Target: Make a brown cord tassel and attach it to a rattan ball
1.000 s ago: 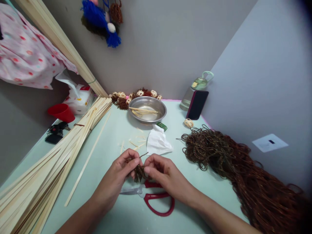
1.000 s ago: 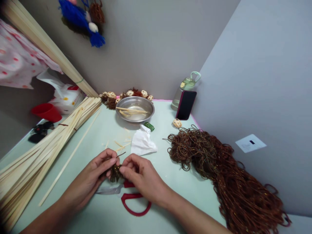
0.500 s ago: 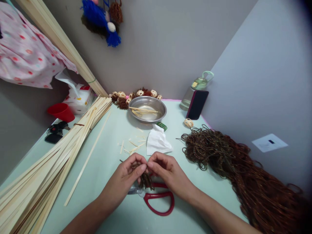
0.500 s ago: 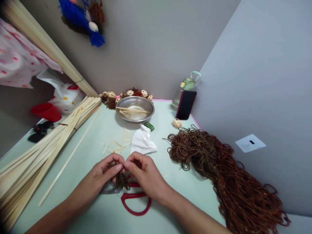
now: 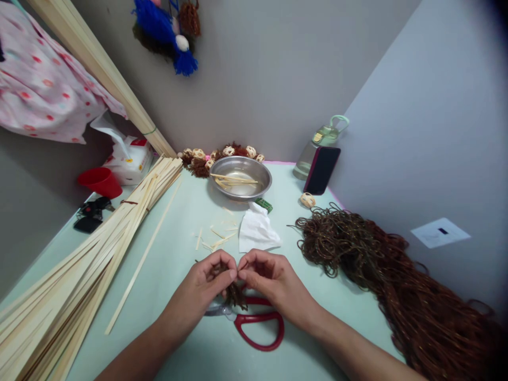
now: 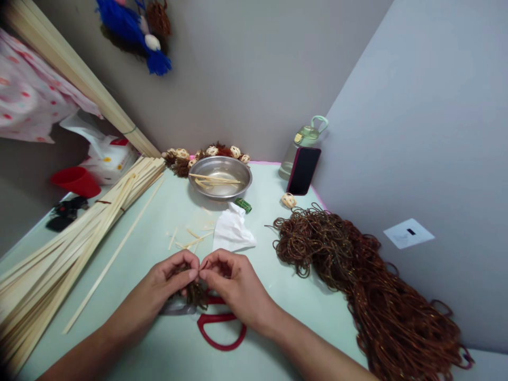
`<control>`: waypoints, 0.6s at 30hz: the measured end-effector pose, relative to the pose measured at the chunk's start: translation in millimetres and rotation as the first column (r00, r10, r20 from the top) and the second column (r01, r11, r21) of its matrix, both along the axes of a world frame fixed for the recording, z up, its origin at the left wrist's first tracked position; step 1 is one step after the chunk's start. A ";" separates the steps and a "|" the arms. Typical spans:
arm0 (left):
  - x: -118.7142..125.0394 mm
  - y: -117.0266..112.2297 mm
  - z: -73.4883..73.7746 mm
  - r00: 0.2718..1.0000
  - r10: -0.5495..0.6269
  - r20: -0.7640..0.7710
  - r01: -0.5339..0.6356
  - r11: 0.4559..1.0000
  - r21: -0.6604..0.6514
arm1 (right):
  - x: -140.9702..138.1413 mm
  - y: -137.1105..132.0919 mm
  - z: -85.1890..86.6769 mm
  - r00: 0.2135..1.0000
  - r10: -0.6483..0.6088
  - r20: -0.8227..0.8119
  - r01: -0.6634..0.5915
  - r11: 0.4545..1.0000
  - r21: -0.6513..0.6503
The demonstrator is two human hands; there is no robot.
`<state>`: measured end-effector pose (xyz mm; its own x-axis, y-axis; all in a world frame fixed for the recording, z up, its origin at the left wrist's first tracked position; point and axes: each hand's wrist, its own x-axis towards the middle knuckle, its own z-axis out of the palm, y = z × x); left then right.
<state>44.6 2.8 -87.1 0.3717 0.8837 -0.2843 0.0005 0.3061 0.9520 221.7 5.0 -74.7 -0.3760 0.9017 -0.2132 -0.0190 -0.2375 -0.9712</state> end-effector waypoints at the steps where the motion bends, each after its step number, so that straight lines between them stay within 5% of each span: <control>1: 0.0 -0.1 -0.7 1.000 0.016 0.016 -0.016 1.000 -0.006 | -0.2 -0.4 -0.4 1.000 0.006 -0.007 -0.006 1.000 -0.008; 8: -0.8 -2.1 -0.9 0.982 0.077 0.172 -0.063 0.995 -0.083 | -1.8 -2.5 -0.2 0.999 0.009 -0.049 -0.011 0.999 -0.043; 18: -0.1 -2.4 2.2 0.968 0.092 0.235 -0.088 0.996 -0.028 | -6.8 -3.6 -4.3 0.998 0.013 -0.065 -0.016 0.999 -0.048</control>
